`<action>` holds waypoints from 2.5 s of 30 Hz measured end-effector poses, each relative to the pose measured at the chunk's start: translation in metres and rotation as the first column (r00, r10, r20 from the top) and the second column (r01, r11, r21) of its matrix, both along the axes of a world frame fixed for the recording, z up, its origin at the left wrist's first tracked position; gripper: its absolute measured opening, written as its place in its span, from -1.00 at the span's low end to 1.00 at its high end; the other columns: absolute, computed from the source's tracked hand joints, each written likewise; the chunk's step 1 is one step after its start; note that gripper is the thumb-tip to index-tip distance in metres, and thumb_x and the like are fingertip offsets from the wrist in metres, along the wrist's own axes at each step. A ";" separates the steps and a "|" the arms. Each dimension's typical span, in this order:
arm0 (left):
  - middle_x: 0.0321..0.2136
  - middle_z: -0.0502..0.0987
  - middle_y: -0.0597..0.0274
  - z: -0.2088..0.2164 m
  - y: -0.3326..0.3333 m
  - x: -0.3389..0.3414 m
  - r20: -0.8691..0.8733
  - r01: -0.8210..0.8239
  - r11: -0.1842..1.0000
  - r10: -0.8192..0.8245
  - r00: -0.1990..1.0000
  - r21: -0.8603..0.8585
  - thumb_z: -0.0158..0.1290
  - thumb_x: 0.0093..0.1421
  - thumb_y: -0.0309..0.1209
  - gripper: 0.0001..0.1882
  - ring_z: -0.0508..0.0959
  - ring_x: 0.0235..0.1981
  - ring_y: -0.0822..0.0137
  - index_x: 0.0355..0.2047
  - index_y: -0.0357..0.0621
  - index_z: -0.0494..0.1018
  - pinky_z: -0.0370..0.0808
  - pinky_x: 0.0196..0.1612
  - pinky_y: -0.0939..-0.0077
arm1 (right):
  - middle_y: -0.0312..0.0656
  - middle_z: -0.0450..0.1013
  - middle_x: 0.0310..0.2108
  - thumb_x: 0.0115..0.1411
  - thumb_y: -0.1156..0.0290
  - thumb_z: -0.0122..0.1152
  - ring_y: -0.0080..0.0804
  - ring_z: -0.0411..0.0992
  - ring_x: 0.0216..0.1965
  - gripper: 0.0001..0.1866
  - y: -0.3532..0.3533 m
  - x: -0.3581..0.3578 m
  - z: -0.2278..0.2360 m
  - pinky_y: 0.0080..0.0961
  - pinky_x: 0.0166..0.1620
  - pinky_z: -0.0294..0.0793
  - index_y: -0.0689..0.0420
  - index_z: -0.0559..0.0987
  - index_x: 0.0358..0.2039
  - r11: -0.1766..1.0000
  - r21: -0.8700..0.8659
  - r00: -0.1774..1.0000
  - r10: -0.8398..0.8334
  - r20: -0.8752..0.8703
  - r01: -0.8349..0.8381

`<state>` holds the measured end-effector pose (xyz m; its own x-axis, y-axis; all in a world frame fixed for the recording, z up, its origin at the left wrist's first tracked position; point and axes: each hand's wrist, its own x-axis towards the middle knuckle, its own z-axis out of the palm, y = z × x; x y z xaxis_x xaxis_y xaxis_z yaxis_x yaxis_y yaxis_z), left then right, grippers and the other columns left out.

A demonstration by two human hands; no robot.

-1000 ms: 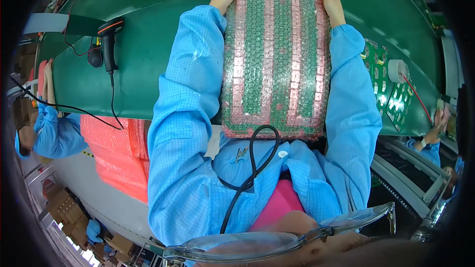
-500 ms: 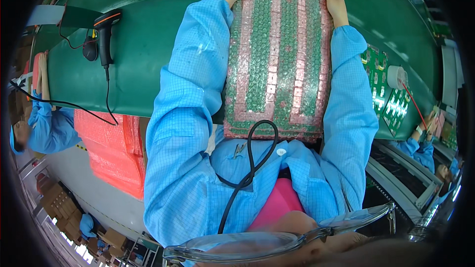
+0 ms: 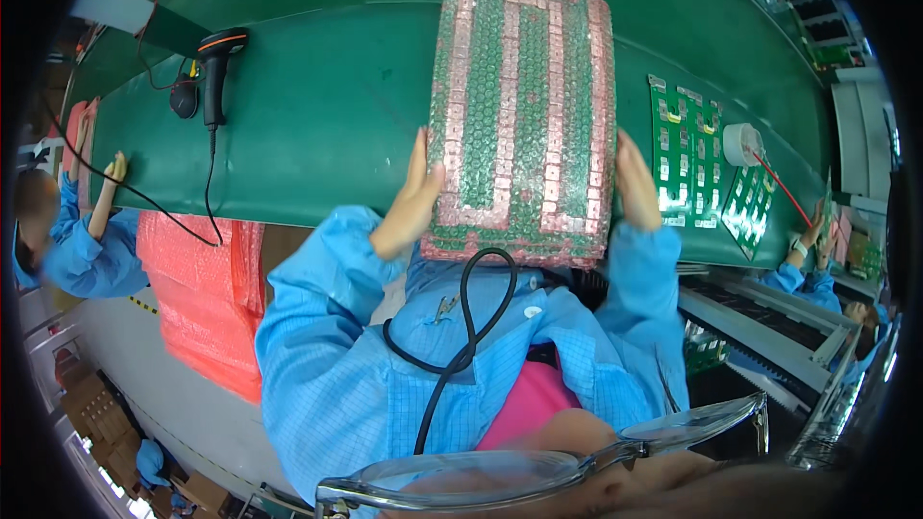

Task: Applying a substance to specific components on circuit boards using a brush.

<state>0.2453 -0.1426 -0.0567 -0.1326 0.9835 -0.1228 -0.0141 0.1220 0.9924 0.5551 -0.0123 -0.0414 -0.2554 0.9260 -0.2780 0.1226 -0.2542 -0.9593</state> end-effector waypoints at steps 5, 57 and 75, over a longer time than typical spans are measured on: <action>0.14 0.18 0.11 0.031 -0.001 -0.001 0.567 -0.212 0.942 0.328 0.756 -0.262 -0.16 0.30 -0.19 -0.40 0.20 0.15 0.27 0.21 -0.29 -0.01 0.07 0.22 0.42 | -0.06 0.27 0.09 0.26 0.38 -0.02 -0.42 0.27 0.07 -0.47 -0.072 -0.003 0.011 -0.58 0.08 0.25 0.35 0.18 0.18 0.994 0.083 0.997 -0.059 -0.056 0.064; -0.06 0.40 -0.02 0.002 -0.157 -0.240 -0.009 -0.822 0.523 0.845 0.535 0.225 -0.08 0.19 -0.30 -0.60 0.41 -0.06 0.15 -0.01 -0.27 0.31 0.33 0.03 0.34 | -0.19 0.46 -0.42 0.03 0.56 0.09 -0.25 0.47 -0.41 -0.87 -0.113 -0.097 -0.012 -0.39 -0.37 0.48 0.13 0.51 -0.36 0.622 0.758 0.878 -0.233 0.418 -0.196; 0.24 0.04 0.01 -0.126 -0.360 -0.267 -0.969 -0.845 0.474 -0.129 0.211 -0.247 0.22 -0.10 0.05 0.00 0.05 0.24 -0.13 0.27 0.03 -0.02 0.10 0.16 -0.19 | -0.11 0.45 -0.36 -0.08 0.65 0.09 -0.16 0.46 -0.39 -0.75 -0.115 -0.105 -0.023 -0.37 -0.37 0.47 0.15 0.56 -0.34 0.515 0.786 0.823 -0.238 0.515 -0.342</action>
